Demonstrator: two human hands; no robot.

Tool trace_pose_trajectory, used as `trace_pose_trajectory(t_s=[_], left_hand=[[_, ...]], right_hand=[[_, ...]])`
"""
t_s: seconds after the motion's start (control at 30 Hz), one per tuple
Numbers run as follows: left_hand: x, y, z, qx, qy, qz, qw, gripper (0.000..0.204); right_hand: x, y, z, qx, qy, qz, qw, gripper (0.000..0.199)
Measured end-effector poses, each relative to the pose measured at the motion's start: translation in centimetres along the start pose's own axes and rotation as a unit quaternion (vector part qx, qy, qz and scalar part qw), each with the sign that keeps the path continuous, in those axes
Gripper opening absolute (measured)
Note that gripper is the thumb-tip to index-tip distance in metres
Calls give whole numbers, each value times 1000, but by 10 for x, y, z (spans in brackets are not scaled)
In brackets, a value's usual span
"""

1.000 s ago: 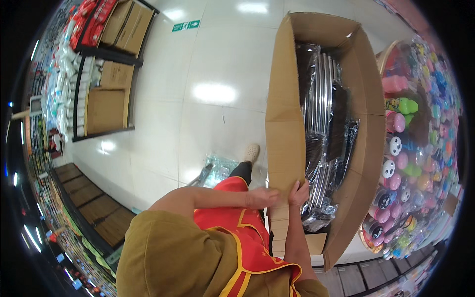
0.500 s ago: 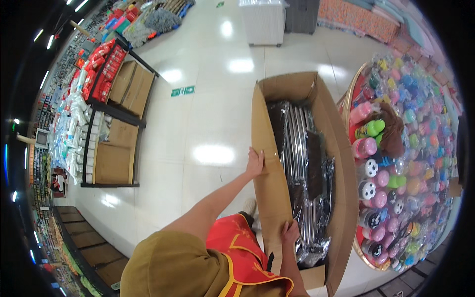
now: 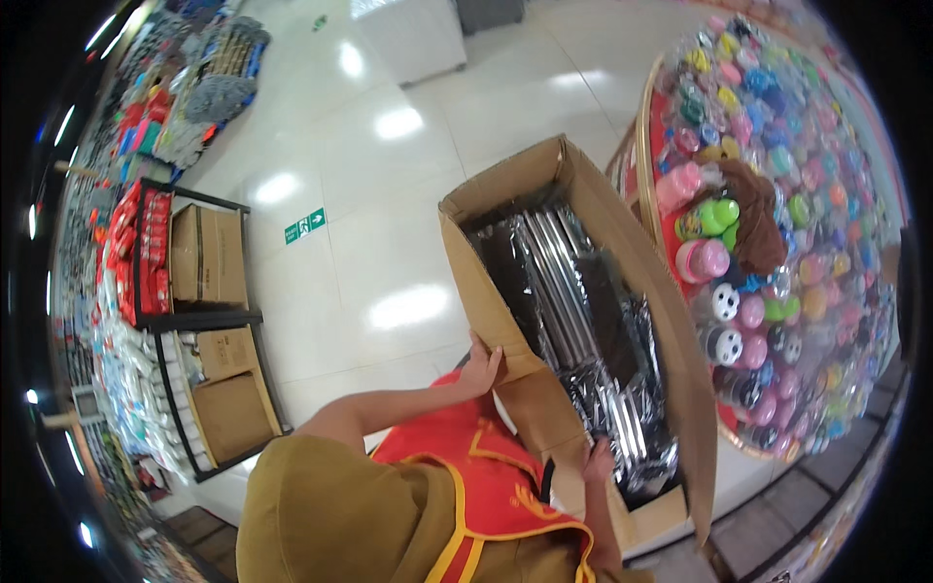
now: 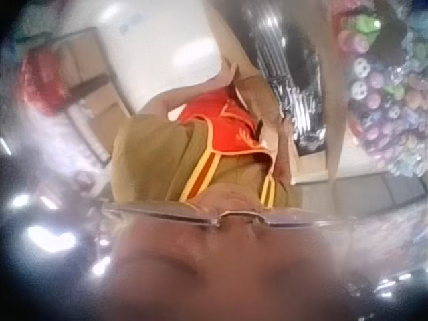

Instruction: The person assembles mop handles by attaching gray plastic caps to metal poles. They repeatedly pick up poles and caps from a cardboard box, fit the caps onto the poles, and place the assembled units on the floor. The person then closes the box containing remaining parts.

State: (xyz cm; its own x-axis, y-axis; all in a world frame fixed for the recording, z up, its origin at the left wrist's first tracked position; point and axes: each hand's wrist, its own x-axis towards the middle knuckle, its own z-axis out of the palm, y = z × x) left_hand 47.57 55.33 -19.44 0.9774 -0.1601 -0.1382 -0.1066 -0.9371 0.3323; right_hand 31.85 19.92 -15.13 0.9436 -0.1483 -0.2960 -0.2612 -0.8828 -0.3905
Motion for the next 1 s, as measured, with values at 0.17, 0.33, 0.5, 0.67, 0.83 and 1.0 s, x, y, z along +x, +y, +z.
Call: trace_pose_trajectory(t_s=[0.17,0.33,0.5,0.67,0.83,1.0], left_hand=[[29,-14,-97,-249,-264,-90,927,90],[69,-14,-166,-104,-400,1,910,78],[80,-58,-136,-8,-278,179,944,45],[126,-145,-117,72,-397,391,828,29],[246,-169,-262,213,-331,169,904,30],[378,-129,-292,-273,-209,88,935,44]], right_hand=[[40,-96,-51,104,115,-3,988,12],[142,-198,-45,380,9,32,924,22],[234,-257,44,355,-170,-58,918,45],[249,-247,68,358,-189,-2,915,55],[249,-241,98,359,-143,72,919,51],[250,-257,74,273,-143,199,930,46]])
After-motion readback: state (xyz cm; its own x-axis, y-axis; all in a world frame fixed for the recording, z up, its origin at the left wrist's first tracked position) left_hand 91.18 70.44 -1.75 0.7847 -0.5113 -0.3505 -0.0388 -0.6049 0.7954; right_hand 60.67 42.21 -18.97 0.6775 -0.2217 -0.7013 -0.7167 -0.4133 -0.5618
